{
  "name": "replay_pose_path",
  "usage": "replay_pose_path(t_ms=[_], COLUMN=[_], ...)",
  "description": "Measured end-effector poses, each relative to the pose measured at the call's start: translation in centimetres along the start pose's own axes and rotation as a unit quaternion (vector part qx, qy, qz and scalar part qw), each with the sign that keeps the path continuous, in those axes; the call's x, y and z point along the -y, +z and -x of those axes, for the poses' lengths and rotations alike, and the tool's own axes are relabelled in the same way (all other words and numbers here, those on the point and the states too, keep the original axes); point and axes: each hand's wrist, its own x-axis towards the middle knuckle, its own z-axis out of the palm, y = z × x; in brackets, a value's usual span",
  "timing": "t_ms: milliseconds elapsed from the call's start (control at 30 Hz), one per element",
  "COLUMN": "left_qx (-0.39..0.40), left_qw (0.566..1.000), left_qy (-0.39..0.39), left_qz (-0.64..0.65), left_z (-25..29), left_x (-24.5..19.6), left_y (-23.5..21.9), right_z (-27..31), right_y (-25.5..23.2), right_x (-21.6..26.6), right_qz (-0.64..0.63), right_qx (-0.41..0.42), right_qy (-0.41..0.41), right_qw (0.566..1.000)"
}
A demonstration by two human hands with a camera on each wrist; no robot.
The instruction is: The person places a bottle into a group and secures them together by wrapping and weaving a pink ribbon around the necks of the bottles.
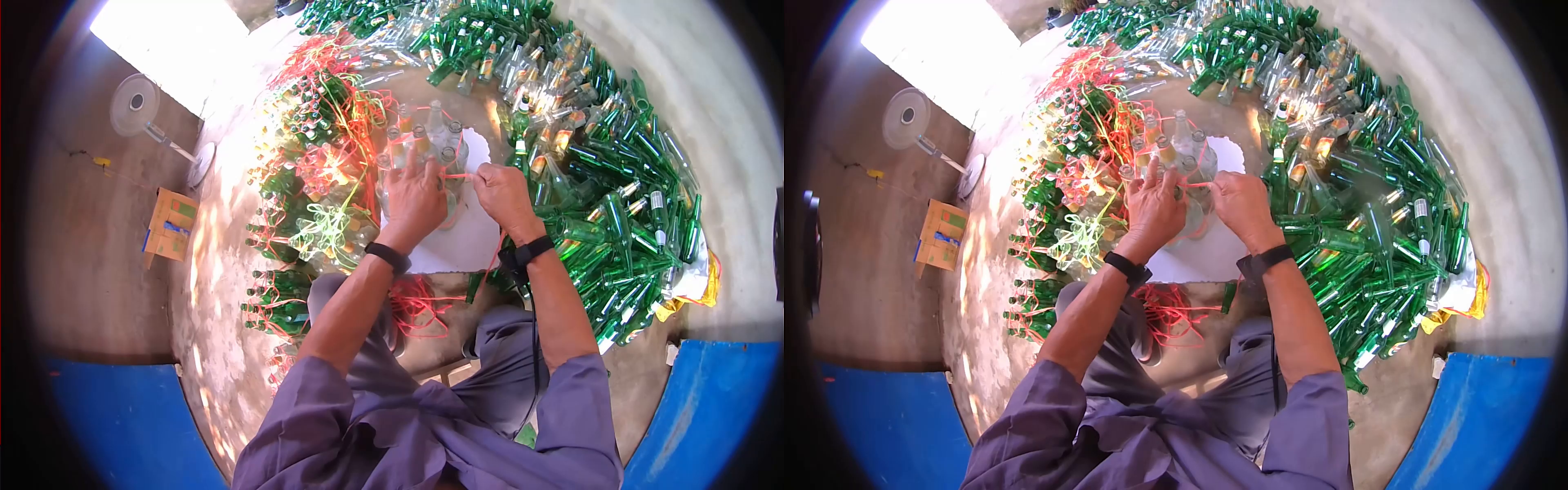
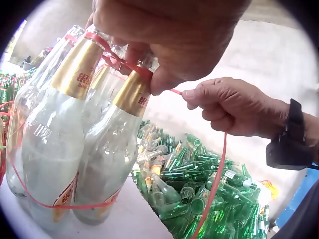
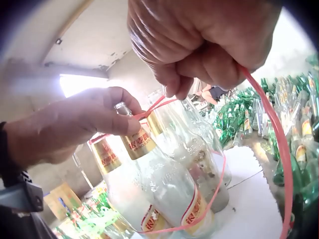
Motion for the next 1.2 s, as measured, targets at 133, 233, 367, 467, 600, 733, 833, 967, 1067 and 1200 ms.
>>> replay_pose_path(t_ms=[133, 233, 367, 467, 600, 733, 833, 967, 1067, 1200], left_qx=[-0.017, -0.024, -0.047, -0.052, -0.056, -0.062, -0.080, -0.066, -0.066, -0.085], left_qw=[1.000, 0.999, 0.998, 0.998, 0.997, 0.996, 0.994, 0.996, 0.995, 0.983], left_qy=[0.014, 0.018, 0.036, 0.045, 0.053, 0.057, 0.064, 0.054, 0.047, 0.011], left_qz=[0.003, -0.013, -0.007, -0.007, -0.007, 0.008, 0.020, 0.039, 0.061, 0.162], left_z=[-0.1, 0.1, 0.1, 0.2, 0.3, 0.5, 0.6, 0.7, 0.7, 1.6], left_x=[0.3, 0.2, 0.3, 0.3, 0.6, 0.9, 1.0, 1.1, 1.1, 1.6], left_y=[0.2, 0.4, 0.4, 0.2, 0.2, 0.2, 0.1, -0.1, -0.3, -0.3], right_z=[-2.3, -4.4, -8.3, -10.6, -11.4, -10.4, -7.9, -5.4, -4.0, -3.0], right_y=[0.1, 1.2, 2.4, 3.5, 4.7, 5.2, 5.2, 7.2, 7.4, 8.0], right_x=[0.9, 1.1, 1.3, 0.0, -1.5, -3.3, -4.0, -5.1, -4.6, -4.2], right_qz=[0.120, 0.145, 0.152, 0.165, 0.135, 0.053, 0.000, -0.230, -0.353, -0.462], right_qx=[-0.026, -0.016, 0.021, 0.063, 0.107, 0.073, 0.026, -0.024, 0.000, 0.011], right_qy=[-0.158, -0.204, -0.237, -0.163, -0.068, -0.031, 0.045, 0.268, 0.318, 0.343], right_qw=[0.980, 0.968, 0.959, 0.971, 0.983, 0.995, 0.999, 0.935, 0.880, 0.818])
